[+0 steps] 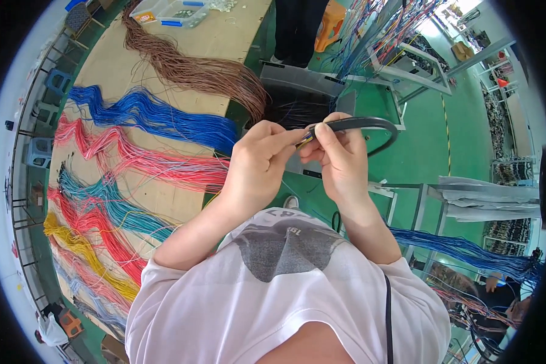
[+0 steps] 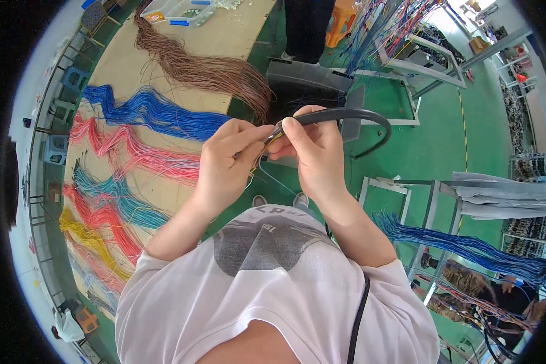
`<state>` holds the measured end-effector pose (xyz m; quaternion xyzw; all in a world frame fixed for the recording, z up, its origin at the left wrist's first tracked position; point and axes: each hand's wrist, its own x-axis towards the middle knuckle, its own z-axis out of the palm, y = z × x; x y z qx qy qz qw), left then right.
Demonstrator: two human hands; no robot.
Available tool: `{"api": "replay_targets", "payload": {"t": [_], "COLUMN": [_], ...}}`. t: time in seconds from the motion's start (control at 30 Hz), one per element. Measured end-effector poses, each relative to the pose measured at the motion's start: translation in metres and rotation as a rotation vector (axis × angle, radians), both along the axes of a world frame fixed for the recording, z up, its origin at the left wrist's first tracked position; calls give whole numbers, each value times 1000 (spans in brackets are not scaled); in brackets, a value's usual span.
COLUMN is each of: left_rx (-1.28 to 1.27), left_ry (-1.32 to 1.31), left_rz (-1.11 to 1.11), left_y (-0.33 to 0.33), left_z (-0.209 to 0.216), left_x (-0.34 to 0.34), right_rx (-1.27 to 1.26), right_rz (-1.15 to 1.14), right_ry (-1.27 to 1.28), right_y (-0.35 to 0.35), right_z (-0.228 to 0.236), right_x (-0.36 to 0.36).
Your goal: Assembling and inserting bundles of colored wires into a protective black sleeve on a factory floor.
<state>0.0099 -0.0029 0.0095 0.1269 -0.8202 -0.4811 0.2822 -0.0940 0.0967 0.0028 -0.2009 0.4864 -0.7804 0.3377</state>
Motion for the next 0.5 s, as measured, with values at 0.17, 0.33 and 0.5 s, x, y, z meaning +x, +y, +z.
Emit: {"api": "replay_targets", "payload": {"t": [0.17, 0.33, 0.5], "left_rx": [265, 308, 156], "left_ry": [15, -43, 2], "left_rz": [148, 135, 129], "left_y": [6, 4, 6], "left_z": [-2, 2, 5], "left_x": [-4, -4, -8], "right_rx": [-13, -29, -12], "right_rz": [13, 33, 64], "right_ry": [68, 87, 132], "right_y": [1, 3, 3], "right_z": [-1, -3, -4], "right_x": [1, 0, -1]}}
